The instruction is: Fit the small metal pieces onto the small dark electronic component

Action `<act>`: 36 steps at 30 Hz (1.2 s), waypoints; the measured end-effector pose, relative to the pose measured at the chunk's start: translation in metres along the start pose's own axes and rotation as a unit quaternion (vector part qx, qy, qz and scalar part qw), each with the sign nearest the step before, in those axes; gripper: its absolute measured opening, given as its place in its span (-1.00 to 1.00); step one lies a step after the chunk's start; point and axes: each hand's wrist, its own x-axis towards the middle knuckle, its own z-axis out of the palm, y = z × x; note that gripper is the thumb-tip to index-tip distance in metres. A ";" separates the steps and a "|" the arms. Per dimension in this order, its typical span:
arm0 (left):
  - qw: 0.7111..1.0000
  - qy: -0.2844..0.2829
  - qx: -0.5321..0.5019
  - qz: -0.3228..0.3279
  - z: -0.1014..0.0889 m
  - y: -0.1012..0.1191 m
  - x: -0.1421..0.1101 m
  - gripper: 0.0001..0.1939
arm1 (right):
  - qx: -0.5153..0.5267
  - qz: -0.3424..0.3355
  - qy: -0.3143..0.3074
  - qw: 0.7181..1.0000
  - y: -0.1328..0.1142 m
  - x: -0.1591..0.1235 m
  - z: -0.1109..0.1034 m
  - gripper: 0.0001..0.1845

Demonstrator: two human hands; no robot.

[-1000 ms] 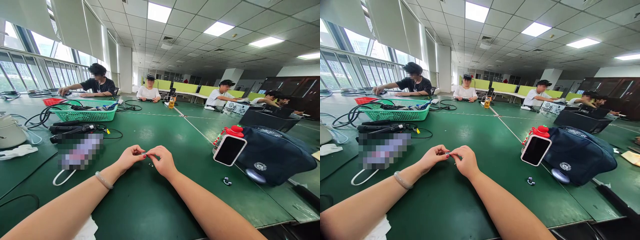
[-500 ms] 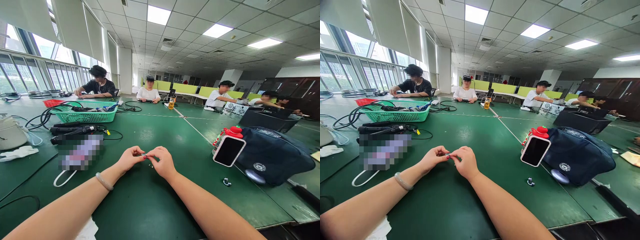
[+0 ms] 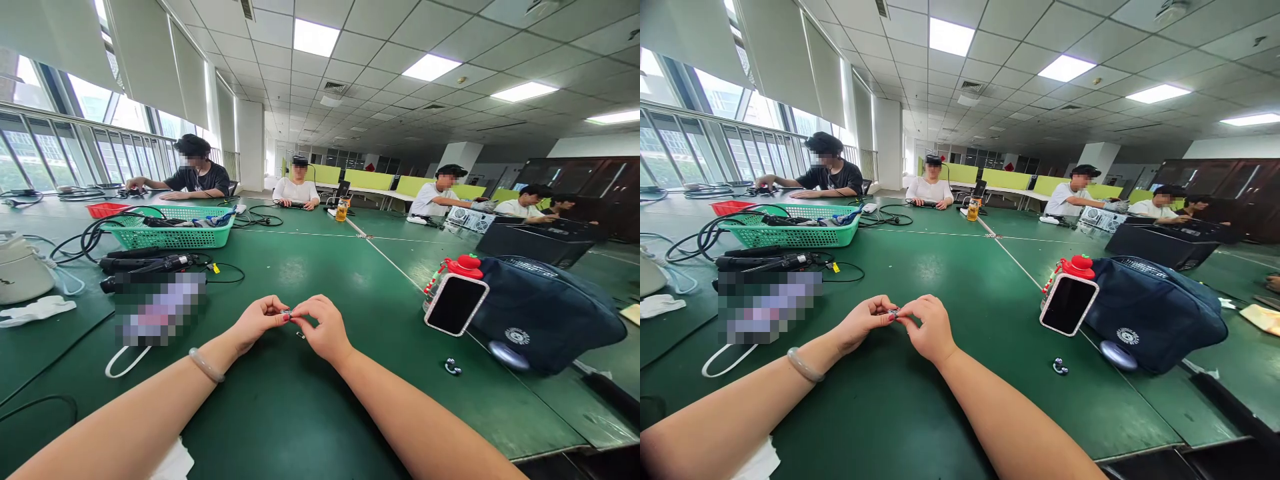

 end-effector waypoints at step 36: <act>0.993 0.035 0.110 -0.031 0.000 -0.005 0.003 -0.71 | -0.105 0.181 -0.298 0.931 0.015 -0.003 -0.012 -0.68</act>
